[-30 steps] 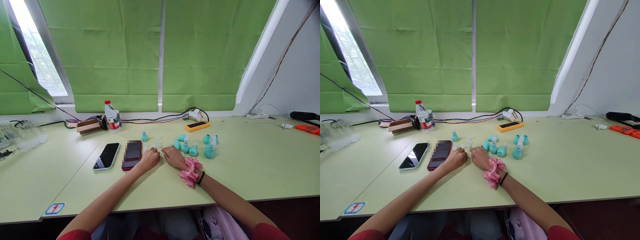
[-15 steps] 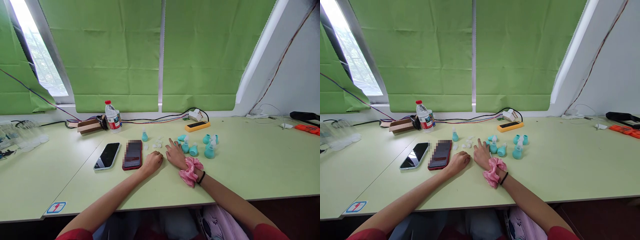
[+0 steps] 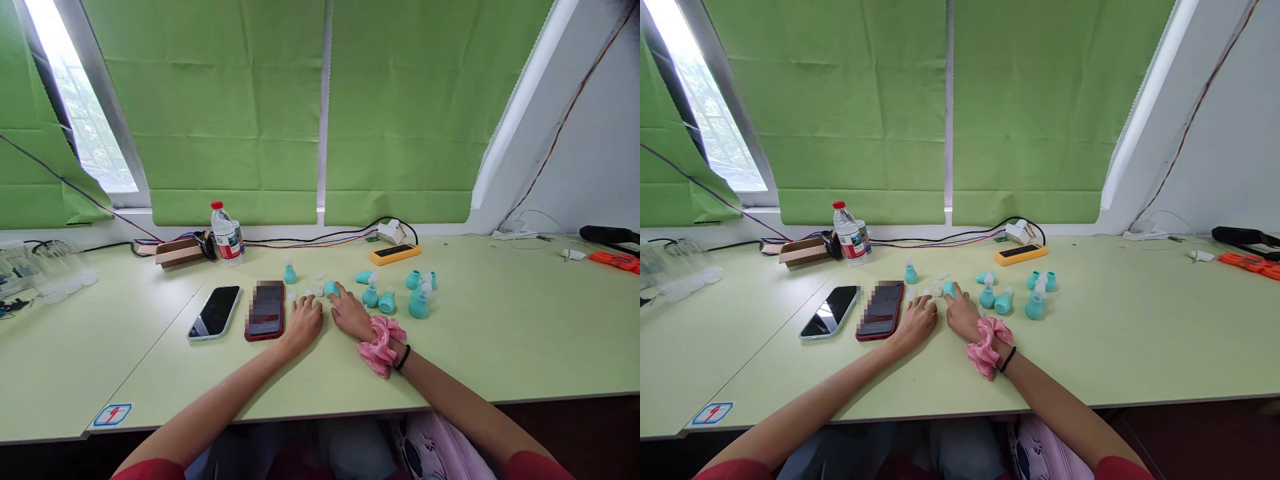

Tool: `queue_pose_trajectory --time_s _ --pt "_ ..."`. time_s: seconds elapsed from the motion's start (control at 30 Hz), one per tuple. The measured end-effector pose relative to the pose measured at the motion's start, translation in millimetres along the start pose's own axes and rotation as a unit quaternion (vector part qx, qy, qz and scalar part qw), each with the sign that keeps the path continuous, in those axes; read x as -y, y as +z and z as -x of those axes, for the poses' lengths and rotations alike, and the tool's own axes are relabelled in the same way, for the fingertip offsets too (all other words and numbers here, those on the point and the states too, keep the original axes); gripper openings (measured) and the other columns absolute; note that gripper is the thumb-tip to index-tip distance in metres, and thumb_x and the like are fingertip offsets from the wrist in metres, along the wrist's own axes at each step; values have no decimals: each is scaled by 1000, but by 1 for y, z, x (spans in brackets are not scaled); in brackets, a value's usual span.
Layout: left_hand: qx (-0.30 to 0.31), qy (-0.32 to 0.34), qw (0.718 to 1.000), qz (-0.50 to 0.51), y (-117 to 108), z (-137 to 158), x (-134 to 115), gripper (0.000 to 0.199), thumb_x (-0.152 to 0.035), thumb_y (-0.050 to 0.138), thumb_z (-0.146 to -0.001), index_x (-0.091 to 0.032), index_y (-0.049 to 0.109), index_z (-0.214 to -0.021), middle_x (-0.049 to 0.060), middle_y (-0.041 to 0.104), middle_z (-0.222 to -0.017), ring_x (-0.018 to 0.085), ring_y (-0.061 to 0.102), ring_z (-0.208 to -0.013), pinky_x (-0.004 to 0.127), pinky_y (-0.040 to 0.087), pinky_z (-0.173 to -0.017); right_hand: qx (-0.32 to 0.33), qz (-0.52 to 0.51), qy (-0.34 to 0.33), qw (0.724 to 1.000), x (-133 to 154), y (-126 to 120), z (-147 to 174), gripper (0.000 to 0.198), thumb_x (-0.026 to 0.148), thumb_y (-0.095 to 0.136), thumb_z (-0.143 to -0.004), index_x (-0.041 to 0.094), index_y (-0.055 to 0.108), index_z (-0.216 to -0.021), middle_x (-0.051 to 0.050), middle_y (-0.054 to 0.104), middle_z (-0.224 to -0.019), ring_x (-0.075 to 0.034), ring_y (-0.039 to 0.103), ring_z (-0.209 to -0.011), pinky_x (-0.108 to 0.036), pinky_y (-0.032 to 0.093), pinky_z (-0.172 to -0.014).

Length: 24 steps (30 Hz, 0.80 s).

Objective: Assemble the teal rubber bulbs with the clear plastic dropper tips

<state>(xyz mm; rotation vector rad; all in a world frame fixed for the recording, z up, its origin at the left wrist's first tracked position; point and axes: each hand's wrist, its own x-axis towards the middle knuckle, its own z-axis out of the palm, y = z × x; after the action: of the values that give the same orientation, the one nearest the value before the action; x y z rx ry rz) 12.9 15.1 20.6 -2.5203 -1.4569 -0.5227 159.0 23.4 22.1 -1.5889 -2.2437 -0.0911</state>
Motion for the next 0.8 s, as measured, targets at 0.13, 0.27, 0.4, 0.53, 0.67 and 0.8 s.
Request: queue_pose_trajectory --time_s 0.13,0.27,0.4,0.53,0.67,0.8 --pt "42 -7 997 59 -1 -2 2 17 -15 36 -79 -12 52 -85 11 56 -88 19 51 -87 33 39 -75 -28 -63 -17 998 -3 1 -4 26 13 42 -72 17 55 -95 -9 41 -119 -18 47 -98 -30 39 -83" --pt "35 11 994 100 -1 -2 4 16 -15 38 -77 -13 53 -84 9 57 -86 18 52 -85 28 41 -71 -77 -111 -17 991 -2 0 -7 19 17 43 -73 16 56 -87 -8 50 -107 -16 50 -94 -27 41 -81" --pt "34 11 993 116 1 0 5 17 -18 39 -76 -16 53 -85 8 58 -88 18 54 -84 27 41 -68 -80 -100 -12 992 -2 -1 -6 19 17 43 -74 16 56 -88 -7 53 -103 -15 51 -92 -26 41 -79" --pt "17 9 992 121 -2 -1 5 17 -21 41 -76 -16 56 -82 6 61 -83 17 56 -77 26 42 -64 -67 -21 -2 998 -3 -3 -4 17 17 44 -73 17 58 -82 -7 47 -116 -20 43 -104 -31 40 -81" --pt "-147 -18 974 170 -11 -5 11 18 -23 41 -78 -17 58 -80 5 64 -80 14 58 -75 25 44 -68 -92 -3 -89 992 1 -5 -5 25 17 44 -74 15 55 -96 -10 39 -124 -21 34 -112 -36 32 -90" --pt "-296 -32 926 234 -22 -11 25 16 -26 45 -76 -18 59 -79 4 65 -81 13 59 -76 26 47 -71 -55 7 -150 987 10 -1 -15 33 15 43 -73 16 50 -105 -10 38 -125 -22 33 -114 -40 28 -92"
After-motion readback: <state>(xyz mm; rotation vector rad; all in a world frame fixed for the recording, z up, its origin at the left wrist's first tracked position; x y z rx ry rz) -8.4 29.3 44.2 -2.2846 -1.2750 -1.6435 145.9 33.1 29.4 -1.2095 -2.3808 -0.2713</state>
